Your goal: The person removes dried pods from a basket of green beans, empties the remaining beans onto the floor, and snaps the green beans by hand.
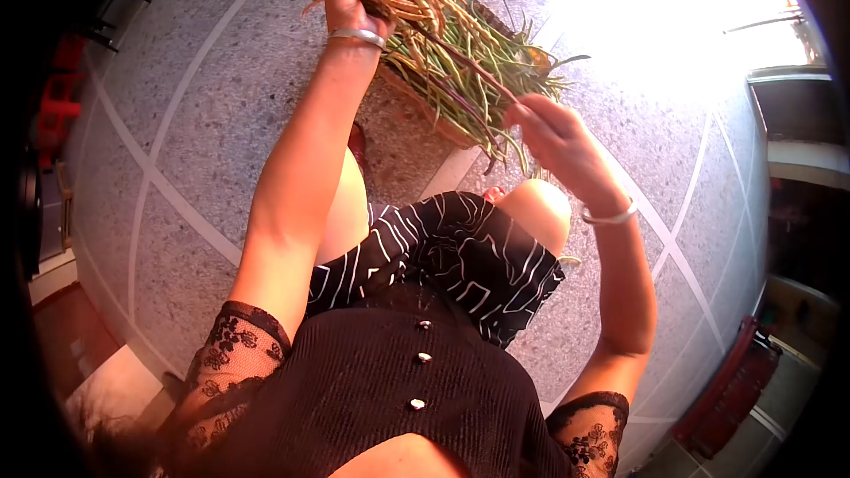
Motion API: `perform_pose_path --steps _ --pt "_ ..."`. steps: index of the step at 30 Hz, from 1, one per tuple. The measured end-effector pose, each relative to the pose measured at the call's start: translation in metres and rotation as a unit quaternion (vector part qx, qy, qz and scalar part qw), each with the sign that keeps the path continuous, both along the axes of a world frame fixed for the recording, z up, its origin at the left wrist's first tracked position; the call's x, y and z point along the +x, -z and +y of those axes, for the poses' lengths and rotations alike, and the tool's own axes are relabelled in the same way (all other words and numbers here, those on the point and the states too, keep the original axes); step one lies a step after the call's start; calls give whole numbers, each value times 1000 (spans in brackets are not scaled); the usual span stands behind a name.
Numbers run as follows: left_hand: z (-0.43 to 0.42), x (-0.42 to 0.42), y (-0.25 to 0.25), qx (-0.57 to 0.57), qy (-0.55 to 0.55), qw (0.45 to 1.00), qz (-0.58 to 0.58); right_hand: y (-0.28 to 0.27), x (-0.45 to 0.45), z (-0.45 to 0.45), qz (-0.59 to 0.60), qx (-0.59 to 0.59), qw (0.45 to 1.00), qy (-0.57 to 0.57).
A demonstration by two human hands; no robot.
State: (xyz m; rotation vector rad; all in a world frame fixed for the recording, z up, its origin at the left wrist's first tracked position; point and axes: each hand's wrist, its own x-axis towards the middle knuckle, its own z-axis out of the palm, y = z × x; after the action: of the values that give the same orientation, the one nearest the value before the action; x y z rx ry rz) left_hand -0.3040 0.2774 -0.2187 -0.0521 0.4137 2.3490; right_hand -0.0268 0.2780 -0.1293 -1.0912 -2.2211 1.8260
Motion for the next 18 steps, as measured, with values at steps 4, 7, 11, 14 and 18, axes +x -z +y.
perform_pose_path --steps 4,7,11,14,18 --pt "-8 -14 3 -22 -2 999 -39 -16 66 2 -4 -48 996 77" --pt "-14 -20 5 -43 -13 998 -38 -16 124 7 14 -6 986 169" --pt "-24 -39 6 -77 -6 997 2 22 199 11 21 58 964 260" --pt "-39 -61 2 -125 7 991 50 83 248 8 -17 79 941 328" --pt "-81 -94 9 -258 68 953 146 192 308 5 -56 92 923 371"
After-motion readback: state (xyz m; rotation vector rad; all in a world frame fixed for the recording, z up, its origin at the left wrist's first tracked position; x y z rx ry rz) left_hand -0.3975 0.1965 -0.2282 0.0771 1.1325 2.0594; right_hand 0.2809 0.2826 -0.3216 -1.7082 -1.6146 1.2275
